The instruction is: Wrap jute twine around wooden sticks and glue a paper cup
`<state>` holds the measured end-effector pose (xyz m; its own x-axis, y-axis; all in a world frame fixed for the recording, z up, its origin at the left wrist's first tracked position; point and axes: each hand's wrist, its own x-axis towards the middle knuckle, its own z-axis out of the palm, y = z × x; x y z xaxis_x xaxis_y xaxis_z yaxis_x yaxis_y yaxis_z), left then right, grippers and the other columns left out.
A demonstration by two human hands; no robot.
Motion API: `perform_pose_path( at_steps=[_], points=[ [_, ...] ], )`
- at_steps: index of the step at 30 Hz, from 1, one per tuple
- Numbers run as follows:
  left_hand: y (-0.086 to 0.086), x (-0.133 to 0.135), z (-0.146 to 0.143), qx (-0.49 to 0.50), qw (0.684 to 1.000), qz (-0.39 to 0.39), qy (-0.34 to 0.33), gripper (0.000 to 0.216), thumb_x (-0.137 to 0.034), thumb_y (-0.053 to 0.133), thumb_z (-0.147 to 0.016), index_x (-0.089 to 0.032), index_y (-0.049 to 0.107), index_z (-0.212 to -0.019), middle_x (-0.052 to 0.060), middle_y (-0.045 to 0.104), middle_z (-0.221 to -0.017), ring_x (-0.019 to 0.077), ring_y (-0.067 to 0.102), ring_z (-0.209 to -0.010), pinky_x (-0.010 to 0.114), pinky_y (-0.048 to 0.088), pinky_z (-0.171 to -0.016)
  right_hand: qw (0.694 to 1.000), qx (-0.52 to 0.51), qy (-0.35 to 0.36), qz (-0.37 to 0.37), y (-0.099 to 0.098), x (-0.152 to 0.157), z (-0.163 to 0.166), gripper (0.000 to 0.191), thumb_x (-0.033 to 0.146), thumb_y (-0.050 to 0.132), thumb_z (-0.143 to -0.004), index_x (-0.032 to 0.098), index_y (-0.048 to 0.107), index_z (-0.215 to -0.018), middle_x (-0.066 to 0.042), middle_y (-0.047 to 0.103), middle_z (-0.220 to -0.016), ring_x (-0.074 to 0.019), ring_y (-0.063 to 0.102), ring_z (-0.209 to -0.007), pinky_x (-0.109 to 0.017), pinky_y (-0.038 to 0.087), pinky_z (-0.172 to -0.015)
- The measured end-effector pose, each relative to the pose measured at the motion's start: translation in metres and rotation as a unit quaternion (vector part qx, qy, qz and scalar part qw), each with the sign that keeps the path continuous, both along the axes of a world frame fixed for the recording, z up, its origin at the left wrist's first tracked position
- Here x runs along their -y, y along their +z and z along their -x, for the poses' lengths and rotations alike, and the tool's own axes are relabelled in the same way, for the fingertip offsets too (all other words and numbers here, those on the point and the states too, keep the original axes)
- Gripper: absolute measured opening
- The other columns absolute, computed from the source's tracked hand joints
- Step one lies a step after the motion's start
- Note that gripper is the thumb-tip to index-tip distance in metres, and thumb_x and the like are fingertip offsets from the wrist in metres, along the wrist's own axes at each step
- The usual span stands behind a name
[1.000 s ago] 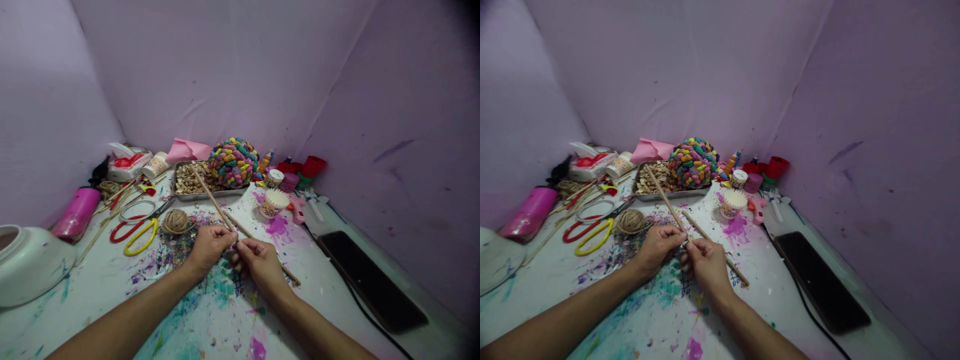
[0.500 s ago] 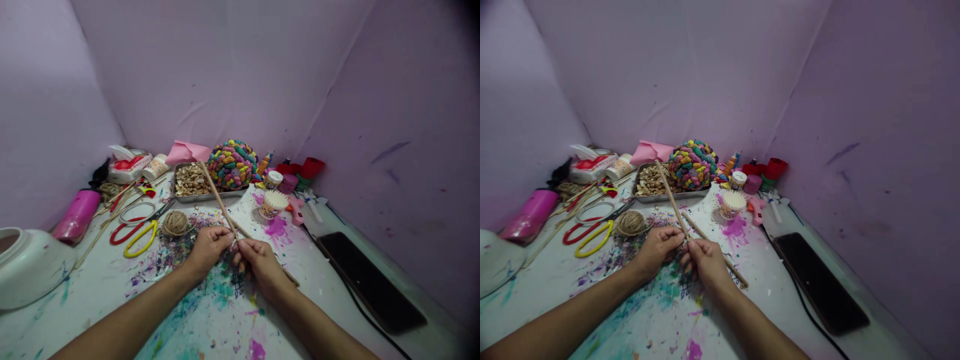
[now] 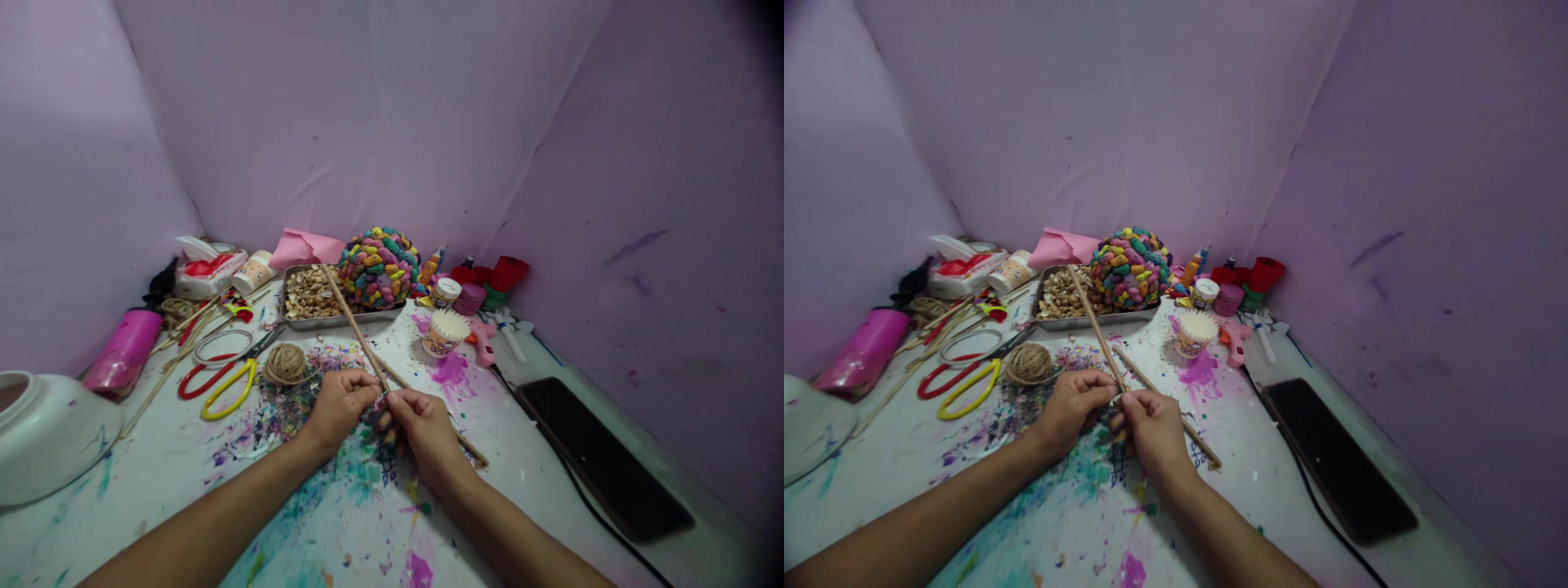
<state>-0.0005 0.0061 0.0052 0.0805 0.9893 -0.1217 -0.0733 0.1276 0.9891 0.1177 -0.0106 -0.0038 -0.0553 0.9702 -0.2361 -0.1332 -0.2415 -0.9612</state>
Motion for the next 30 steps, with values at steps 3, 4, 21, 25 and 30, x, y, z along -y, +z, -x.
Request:
perform_pose_path(
  at_steps=[3,4,21,25,30],
  points=[
    [-0.0006,0.0007,0.0001,0.001,1.0,-0.001,0.002,0.014,-0.024,0.059,-0.059,-0.015,0.054,-0.049,-0.009,0.038,-0.032,0.0035,0.025,-0.029,0.02,0.017,-0.035,1.0,0.011,-0.007,-0.007,-0.0006,0.0001,0.0002,0.024,0.036,0.062,-0.064,0.012,0.06,-0.057,0.001,0.058,-0.044,-0.0045,0.043,-0.029,-0.013,0.029,-0.025],
    [-0.0007,0.0009,0.0001,0.001,1.0,-0.002,0.002,0.015,-0.025,0.059,-0.059,-0.015,0.054,-0.049,-0.009,0.037,-0.031,0.0035,0.025,-0.029,0.02,0.017,-0.035,1.0,0.013,-0.007,-0.009,-0.0008,0.0002,0.0002,0.024,0.035,0.062,-0.064,0.012,0.06,-0.058,0.001,0.058,-0.044,-0.0046,0.043,-0.029,-0.013,0.029,-0.025],
    [0.0004,0.001,0.002,0.011,1.0,-0.015,-0.011,0.021,-0.027,0.059,-0.062,-0.014,0.052,-0.048,-0.008,0.041,-0.035,0.0034,0.028,-0.032,0.019,0.019,-0.036,0.996,-0.02,0.091,-0.004,0.0055,-0.0016,-0.0061,0.036,0.046,0.065,-0.06,0.011,0.06,-0.058,-0.002,0.06,-0.049,-0.0059,0.047,-0.035,-0.014,0.032,-0.03],
    [-0.0027,-0.0001,0.0032,0.027,0.999,-0.008,-0.035,0.02,-0.03,0.06,-0.062,-0.013,0.054,-0.053,-0.007,0.042,-0.038,0.003,0.027,-0.032,0.018,0.017,-0.035,0.995,-0.022,0.095,-0.002,0.0042,-0.0023,-0.008,0.036,0.047,0.065,-0.06,0.011,0.059,-0.058,-0.002,0.06,-0.047,-0.0049,0.045,-0.032,-0.013,0.028,-0.029],
    [-0.0054,-0.0025,0.0019,0.045,0.998,0.01,-0.042,0.016,-0.029,0.059,-0.061,-0.014,0.054,-0.058,-0.008,0.039,-0.036,0.0027,0.024,-0.03,0.018,0.014,-0.033,0.999,-0.003,0.049,-0.011,-0.0022,-0.0021,-0.0069,0.03,0.041,0.061,-0.066,0.012,0.061,-0.063,0.0,0.06,-0.045,-0.0041,0.042,-0.031,-0.013,0.027,-0.029]
  ],
)
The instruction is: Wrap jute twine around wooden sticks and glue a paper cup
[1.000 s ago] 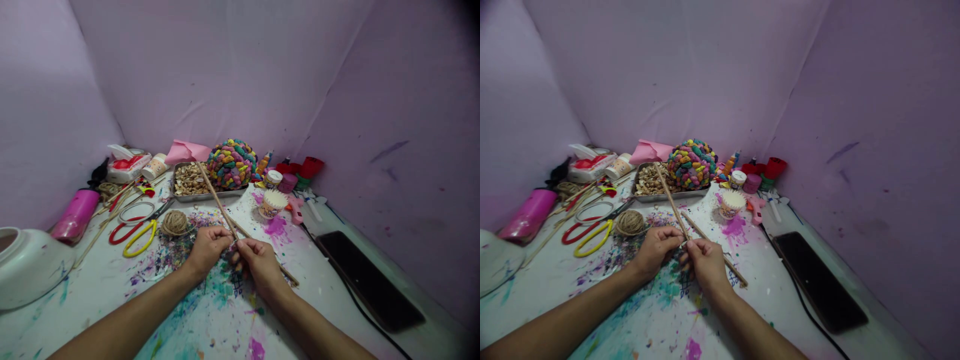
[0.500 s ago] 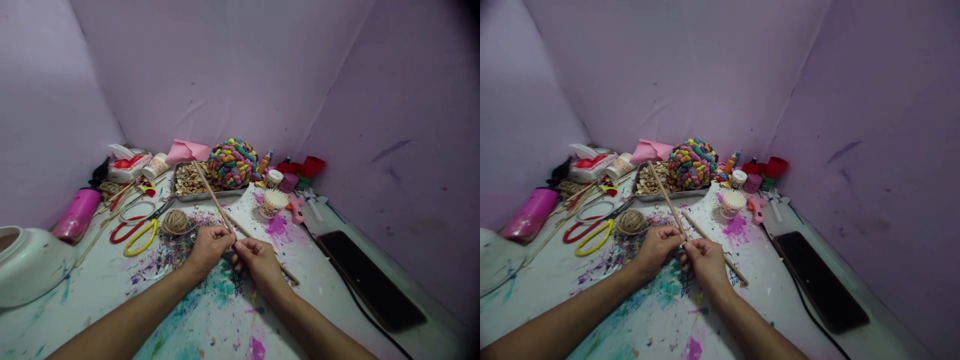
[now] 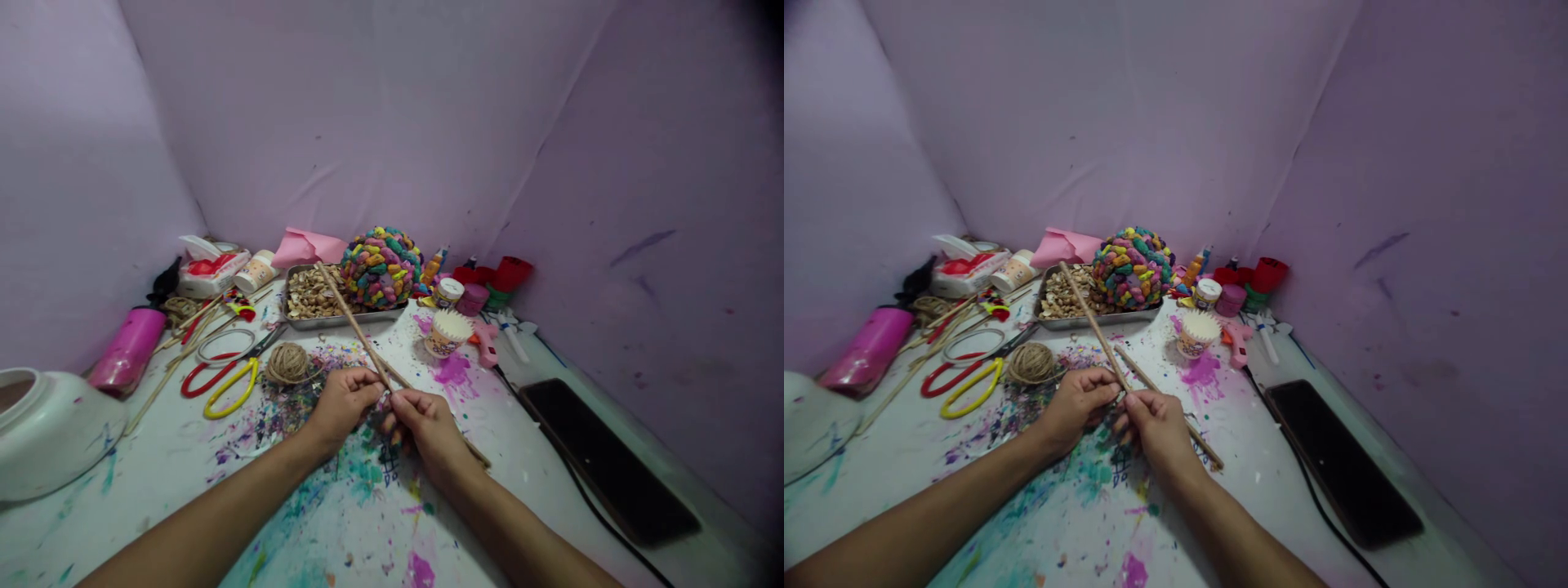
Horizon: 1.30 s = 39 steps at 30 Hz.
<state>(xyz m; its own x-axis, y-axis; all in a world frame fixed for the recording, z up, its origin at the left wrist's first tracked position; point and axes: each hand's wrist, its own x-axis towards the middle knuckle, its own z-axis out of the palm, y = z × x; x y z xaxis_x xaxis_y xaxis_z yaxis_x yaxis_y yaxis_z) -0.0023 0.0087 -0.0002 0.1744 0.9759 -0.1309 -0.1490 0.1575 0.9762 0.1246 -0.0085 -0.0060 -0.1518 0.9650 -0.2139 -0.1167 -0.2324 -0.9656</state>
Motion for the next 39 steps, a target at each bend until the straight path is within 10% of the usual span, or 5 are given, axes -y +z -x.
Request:
perform_pose_path(
  at_steps=[9,20,39],
  points=[
    [0.001,0.0,0.0,0.005,1.0,-0.002,0.016,0.018,-0.028,0.062,-0.06,-0.013,0.053,-0.052,-0.008,0.04,-0.035,0.0023,0.027,-0.029,0.017,0.016,-0.032,0.996,0.061,-0.049,-0.034,0.0,0.005,0.008,0.024,0.035,0.06,-0.068,0.012,0.064,-0.059,0.0,0.059,-0.045,-0.0058,0.045,-0.034,-0.015,0.029,-0.031],
    [0.0,0.0,0.003,0.001,1.0,-0.025,0.006,0.017,-0.025,0.061,-0.063,-0.013,0.054,-0.052,-0.005,0.048,-0.04,0.0031,0.031,-0.032,0.018,0.02,-0.035,0.995,-0.037,0.083,0.03,0.005,-0.002,-0.003,0.039,0.05,0.064,-0.061,0.011,0.062,-0.063,-0.004,0.064,-0.055,-0.0064,0.049,-0.035,-0.014,0.034,-0.031],
    [0.006,0.004,-0.002,-0.016,0.999,-0.021,0.037,0.015,-0.025,0.063,-0.058,-0.013,0.057,-0.051,-0.005,0.048,-0.039,0.0047,0.034,-0.034,0.019,0.023,-0.036,0.998,0.029,-0.058,-0.004,0.002,0.004,0.006,0.023,0.034,0.066,-0.063,0.011,0.064,-0.059,0.0,0.06,-0.045,-0.0055,0.046,-0.035,-0.015,0.033,-0.035]
  ],
)
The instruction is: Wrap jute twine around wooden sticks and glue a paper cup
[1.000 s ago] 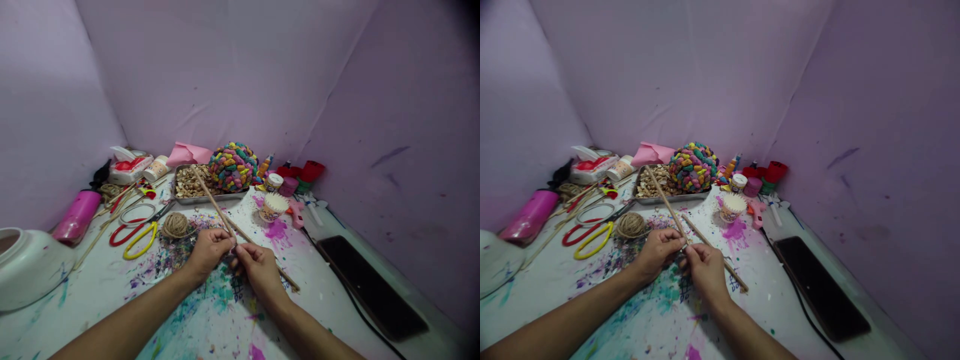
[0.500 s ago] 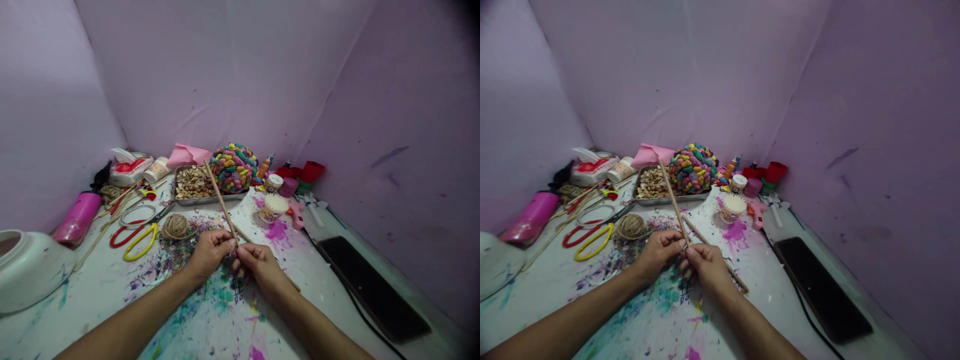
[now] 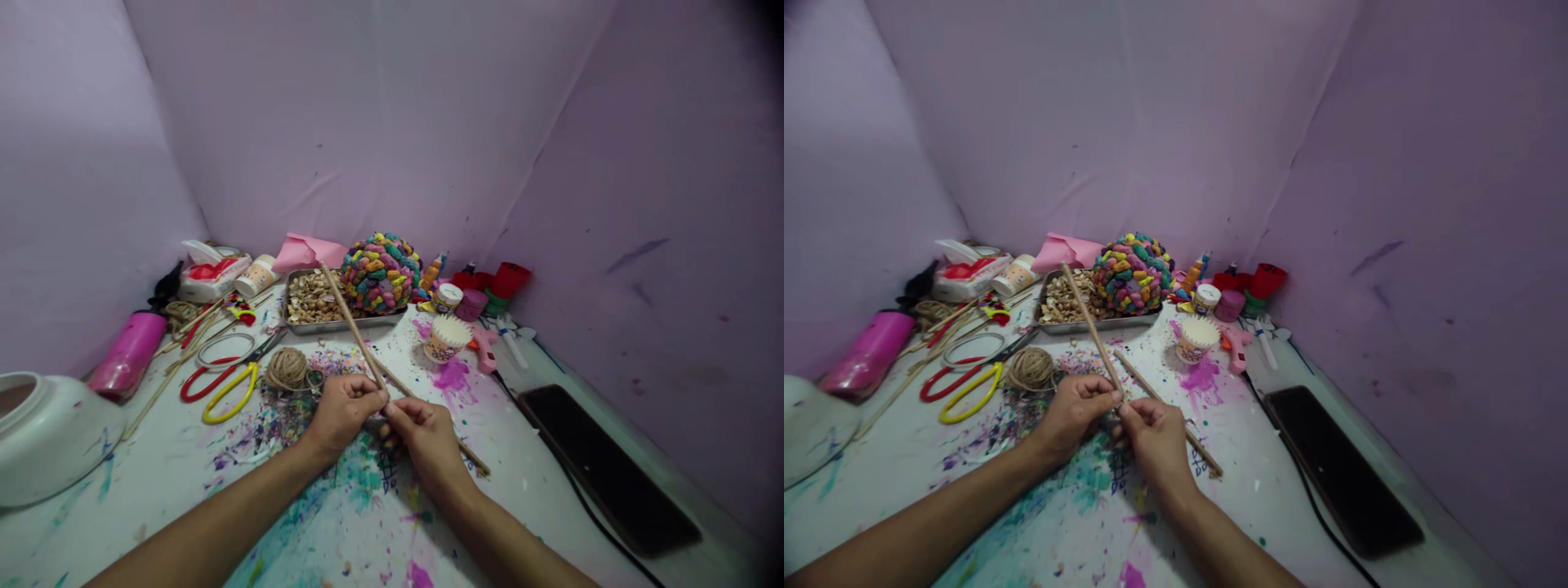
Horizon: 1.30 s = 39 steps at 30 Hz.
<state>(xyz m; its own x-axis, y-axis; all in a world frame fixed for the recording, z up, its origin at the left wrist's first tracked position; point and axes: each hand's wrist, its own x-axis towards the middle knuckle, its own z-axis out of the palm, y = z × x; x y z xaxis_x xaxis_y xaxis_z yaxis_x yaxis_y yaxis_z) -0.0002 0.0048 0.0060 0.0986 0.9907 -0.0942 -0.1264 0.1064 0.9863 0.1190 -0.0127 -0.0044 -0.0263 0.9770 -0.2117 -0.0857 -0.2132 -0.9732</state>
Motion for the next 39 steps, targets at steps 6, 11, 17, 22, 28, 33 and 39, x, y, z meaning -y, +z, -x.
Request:
perform_pose_path(
  at_steps=[6,11,17,22,28,33,39],
  points=[
    [0.0,-0.001,0.004,-0.008,1.0,-0.009,-0.007,0.016,-0.023,0.061,-0.06,-0.014,0.054,-0.049,-0.007,0.042,-0.036,0.0035,0.028,-0.033,0.019,0.019,-0.035,0.997,-0.042,0.068,0.016,0.003,-0.002,-0.003,0.032,0.043,0.068,-0.06,0.011,0.062,-0.058,-0.002,0.062,-0.049,-0.0071,0.05,-0.037,-0.016,0.035,-0.035],
    [-0.002,-0.001,0.006,-0.003,1.0,-0.008,-0.03,0.017,-0.025,0.061,-0.062,-0.013,0.055,-0.051,-0.004,0.049,-0.041,0.0042,0.033,-0.034,0.019,0.022,-0.037,0.983,-0.116,0.139,0.037,0.004,-0.004,-0.008,0.036,0.045,0.066,-0.062,0.01,0.062,-0.06,-0.003,0.062,-0.052,-0.0058,0.05,-0.037,-0.014,0.036,-0.034],
    [-0.006,-0.003,0.003,0.002,0.999,-0.002,-0.034,0.015,-0.027,0.059,-0.063,-0.013,0.059,-0.059,-0.007,0.044,-0.039,0.0031,0.028,-0.032,0.019,0.019,-0.036,0.989,-0.127,0.065,0.032,0.003,-0.005,-0.007,0.032,0.04,0.071,-0.057,0.009,0.063,-0.06,-0.002,0.061,-0.048,-0.0044,0.046,-0.034,-0.014,0.034,-0.032],
    [-0.002,-0.002,0.001,-0.005,1.0,0.01,-0.011,0.011,-0.023,0.058,-0.06,-0.014,0.057,-0.053,-0.009,0.035,-0.031,0.003,0.022,-0.029,0.02,0.014,-0.034,0.991,-0.121,0.028,0.038,0.003,-0.003,-0.003,0.029,0.037,0.072,-0.055,0.01,0.062,-0.06,-0.001,0.06,-0.046,-0.0057,0.046,-0.032,-0.016,0.034,-0.031],
    [-0.002,0.0,0.0,-0.007,1.0,0.012,-0.002,0.012,-0.022,0.059,-0.058,-0.014,0.057,-0.049,-0.008,0.038,-0.033,0.0038,0.025,-0.031,0.02,0.016,-0.035,0.993,-0.107,0.001,0.043,0.004,0.0,0.0,0.025,0.033,0.072,-0.056,0.01,0.062,-0.059,0.0,0.059,-0.044,-0.0054,0.046,-0.032,-0.015,0.033,-0.03],
    [0.0,0.002,0.0,-0.016,1.0,0.005,0.002,0.018,-0.026,0.061,-0.06,-0.015,0.055,-0.047,-0.008,0.036,-0.031,0.004,0.024,-0.031,0.02,0.016,-0.036,0.995,-0.094,-0.012,0.036,0.004,0.002,0.002,0.025,0.033,0.072,-0.056,0.01,0.061,-0.058,0.0,0.059,-0.044,-0.0058,0.046,-0.032,-0.015,0.034,-0.03],
    [0.005,0.004,-0.001,-0.009,0.999,-0.032,0.015,0.021,-0.026,0.059,-0.061,-0.014,0.053,-0.044,-0.005,0.042,-0.036,0.0063,0.032,-0.034,0.02,0.022,-0.038,0.996,-0.086,-0.003,0.029,-0.003,0.0,0.004,0.034,0.041,0.073,-0.055,0.01,0.06,-0.058,-0.001,0.058,-0.044,-0.0063,0.047,-0.032,-0.016,0.036,-0.032]
  ],
)
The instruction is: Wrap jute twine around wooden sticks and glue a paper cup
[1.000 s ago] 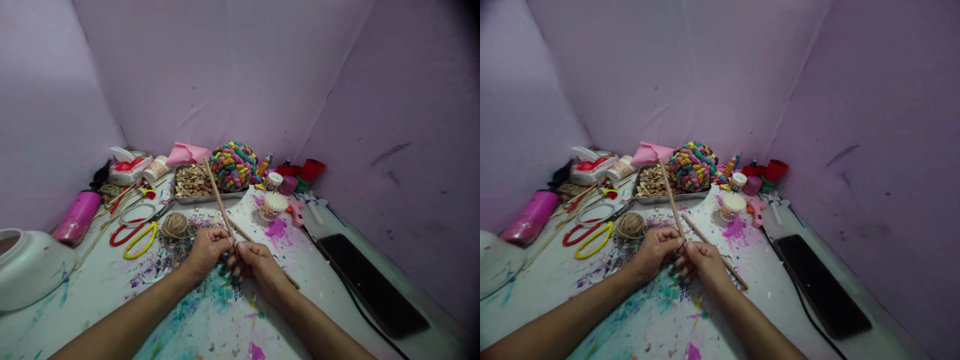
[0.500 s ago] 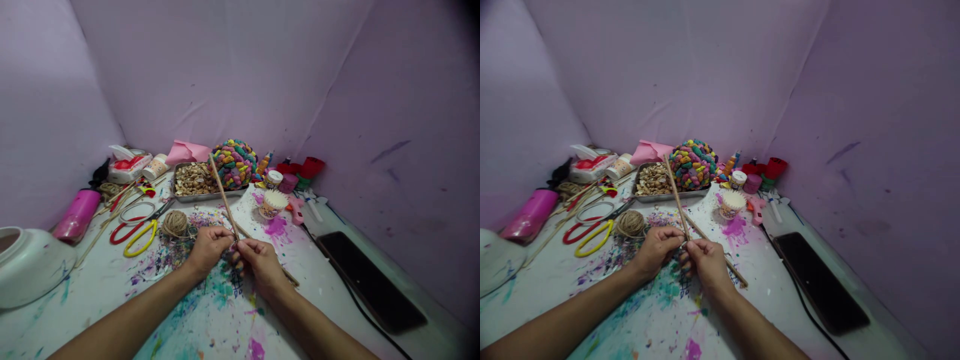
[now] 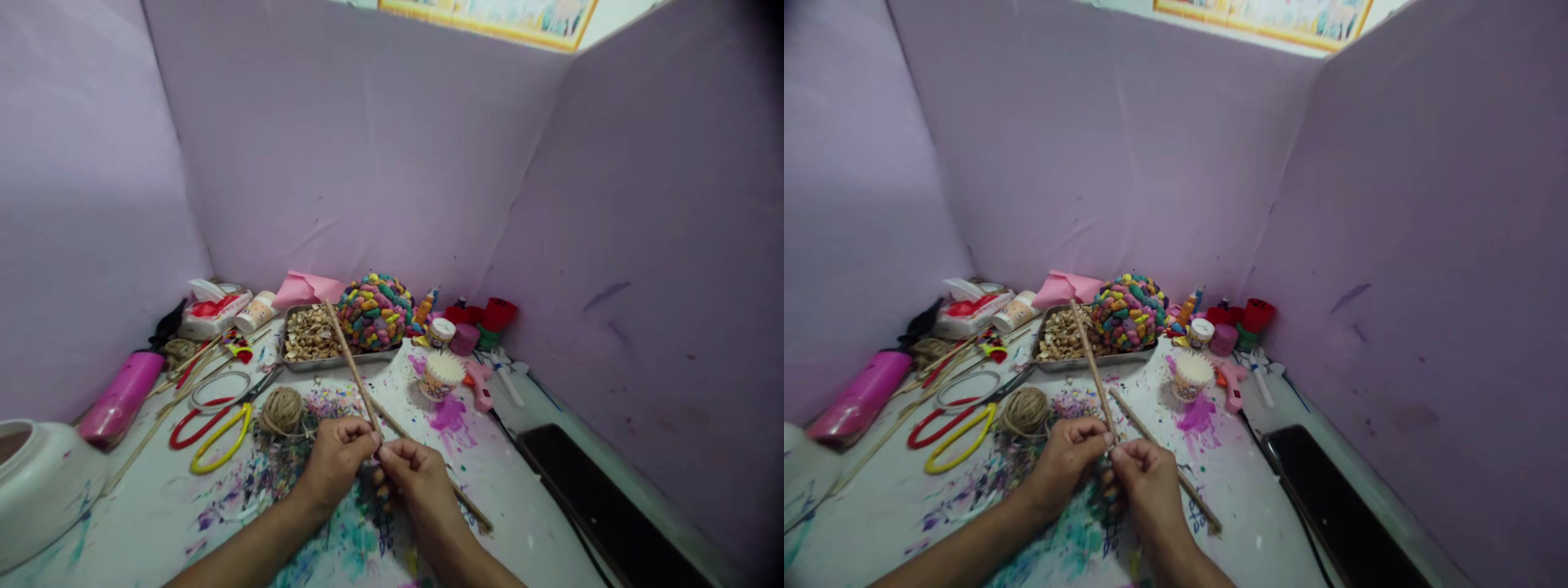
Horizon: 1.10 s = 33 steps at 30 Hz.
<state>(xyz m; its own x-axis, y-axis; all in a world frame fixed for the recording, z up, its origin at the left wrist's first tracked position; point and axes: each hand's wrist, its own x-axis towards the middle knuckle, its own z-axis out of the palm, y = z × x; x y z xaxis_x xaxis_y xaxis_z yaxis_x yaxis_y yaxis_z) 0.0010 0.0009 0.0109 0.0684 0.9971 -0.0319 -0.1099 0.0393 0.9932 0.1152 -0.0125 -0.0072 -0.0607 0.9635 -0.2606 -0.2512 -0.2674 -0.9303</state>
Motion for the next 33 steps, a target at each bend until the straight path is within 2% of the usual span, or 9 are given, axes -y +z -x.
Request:
perform_pose_path(
  at_steps=[4,8,13,16,27,33],
  points=[
    [-0.0035,-0.0001,0.0025,0.014,1.0,-0.005,-0.005,0.02,-0.028,0.06,-0.061,-0.014,0.055,-0.048,-0.003,0.048,-0.04,0.0082,0.038,-0.038,0.021,0.027,-0.04,0.997,-0.041,0.066,-0.029,0.0022,-0.0009,-0.0034,0.037,0.047,0.068,-0.06,0.01,0.06,-0.058,-0.002,0.059,-0.047,-0.0068,0.048,-0.035,-0.016,0.037,-0.034],
    [-0.0076,-0.0004,0.005,0.017,1.0,0.006,-0.015,0.021,-0.029,0.061,-0.061,-0.014,0.055,-0.048,-0.003,0.049,-0.042,0.0073,0.038,-0.038,0.02,0.027,-0.04,0.993,-0.033,0.113,-0.023,0.0065,-0.0009,-0.0066,0.034,0.043,0.068,-0.061,0.01,0.06,-0.054,-0.003,0.06,-0.047,-0.0062,0.048,-0.034,-0.015,0.034,-0.034],
    [-0.0074,-0.0016,0.0037,0.008,0.999,0.021,-0.037,0.016,-0.028,0.059,-0.063,-0.014,0.058,-0.054,-0.007,0.041,-0.035,0.0046,0.028,-0.031,0.02,0.021,-0.037,0.997,-0.026,0.076,-0.012,0.0067,-0.0018,-0.0081,0.029,0.038,0.07,-0.058,0.01,0.062,-0.056,0.0,0.058,-0.045,-0.0047,0.045,-0.033,-0.015,0.032,-0.033],
    [-0.0065,-0.0035,0.0036,-0.002,0.999,0.022,-0.028,0.013,-0.025,0.058,-0.063,-0.014,0.058,-0.056,-0.008,0.039,-0.034,0.004,0.025,-0.031,0.019,0.02,-0.037,0.998,-0.032,0.059,-0.007,0.0063,-0.0008,-0.0082,0.027,0.036,0.07,-0.058,0.01,0.062,-0.057,0.0,0.058,-0.046,-0.0043,0.045,-0.034,-0.014,0.032,-0.033],
    [-0.0001,-0.007,0.0047,-0.037,0.999,-0.017,0.033,0.014,-0.019,0.057,-0.057,-0.015,0.051,-0.046,-0.008,0.042,-0.037,0.0046,0.029,-0.035,0.019,0.021,-0.037,0.991,-0.079,0.104,0.009,0.0065,0.0005,-0.0094,0.027,0.035,0.072,-0.058,0.009,0.063,-0.06,-0.002,0.06,-0.047,-0.0049,0.046,-0.033,-0.015,0.035,-0.033],
    [-0.0044,-0.0051,0.0015,-0.026,0.999,0.019,0.014,0.013,-0.022,0.057,-0.059,-0.014,0.054,-0.049,-0.009,0.038,-0.032,0.0039,0.025,-0.03,0.019,0.017,-0.035,0.999,-0.042,0.032,0.015,0.0092,-0.0006,-0.0069,0.032,0.037,0.076,-0.05,0.009,0.063,-0.058,-0.002,0.059,-0.044,-0.0062,0.048,-0.033,-0.015,0.036,-0.032]
  ],
)
